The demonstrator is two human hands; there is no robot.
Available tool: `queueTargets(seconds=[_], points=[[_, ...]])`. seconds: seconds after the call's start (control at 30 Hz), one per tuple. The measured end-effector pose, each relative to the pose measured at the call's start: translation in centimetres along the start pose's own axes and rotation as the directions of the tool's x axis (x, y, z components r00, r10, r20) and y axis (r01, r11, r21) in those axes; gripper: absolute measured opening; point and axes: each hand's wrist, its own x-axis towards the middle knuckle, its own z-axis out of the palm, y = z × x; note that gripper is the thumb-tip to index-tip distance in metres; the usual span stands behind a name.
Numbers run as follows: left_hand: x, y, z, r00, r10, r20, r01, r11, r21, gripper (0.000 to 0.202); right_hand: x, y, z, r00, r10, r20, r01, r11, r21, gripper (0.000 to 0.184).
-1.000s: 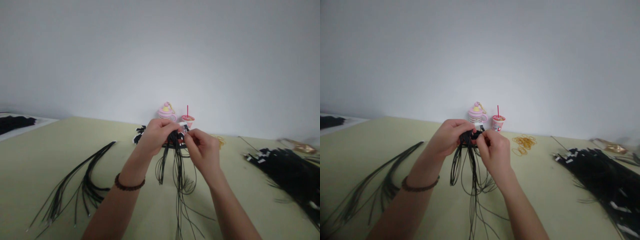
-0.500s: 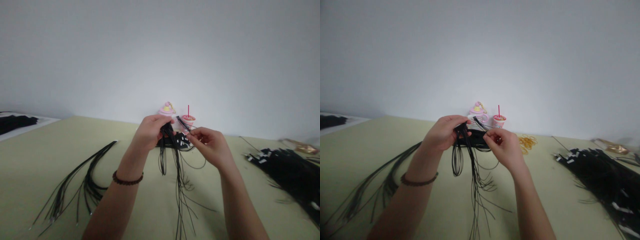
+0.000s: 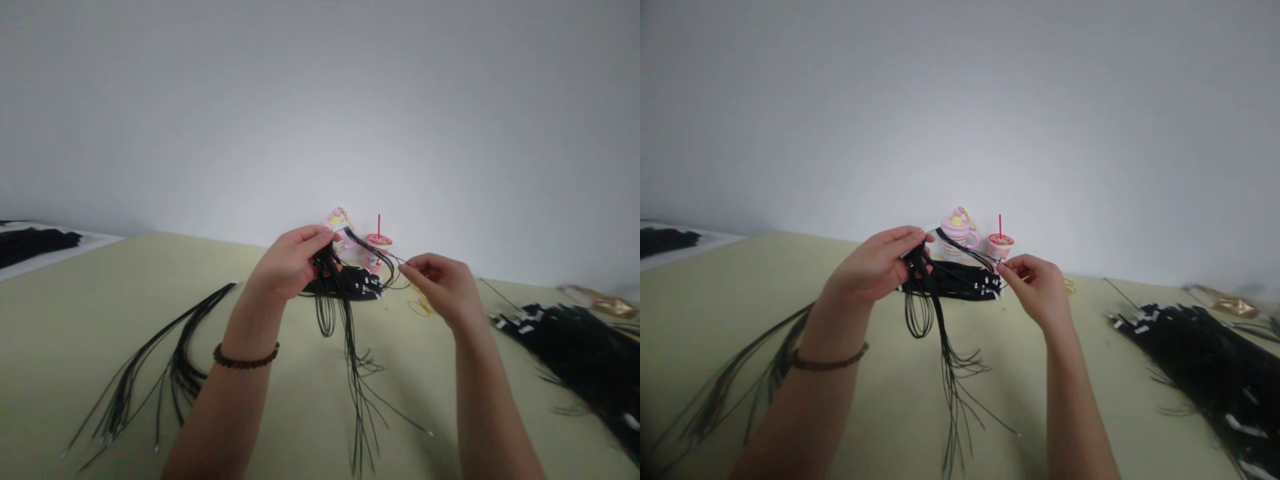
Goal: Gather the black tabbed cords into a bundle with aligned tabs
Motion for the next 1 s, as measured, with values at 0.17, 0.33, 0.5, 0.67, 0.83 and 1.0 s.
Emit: queueTargets(seconds=[0.17,0.33,0.5,0.67,0.83,1.0], points=[[0.2,-0.1,-0.1,1.0,-0.012,0.022,0.014,0.997,-0.08,0.017,0.1,-0.1,0.2,1.0,0.001,0.018,-0.002,0.999,0.045,0.028],[0.7,-0.5,0.4,1.0,0.007,-0.008,-0.009,0.962,-0.273,0.019,0.4,0.3,0.5,1.0,-0.02,-0.004,0.02,0.997,0.079,0.03],[1.0,-1.0,1.0,0.997,-0.006,-0.082,-0.023,0.935,-0.355,0.017,0.6,0.7,0.6,0.999,-0.036,-0.038,0.038,0.998,0.052,0.031],[0.8,-1.6,1.4,0.991,0.104,-0.087,-0.124,0.955,-0.271,0.012,0.0,-0.5,0.2,0.983,-0.042,-0.18,0.033,0.998,-0.057,0.033],[0.3,-1.9,2.0,0.993,0.117,-0.001,-0.116,0.981,-0.156,0.009,-2.0,-3.6,1.1,0.953,-0.176,-0.246,0.158,0.983,-0.093,0.017],[-0.1,-2.6,2.4,0.981,0.145,0.125,-0.139,0.989,-0.055,0.009,-3.0,-4.8,3.2,0.947,-0.314,0.065,0.319,0.944,-0.085,0.016]])
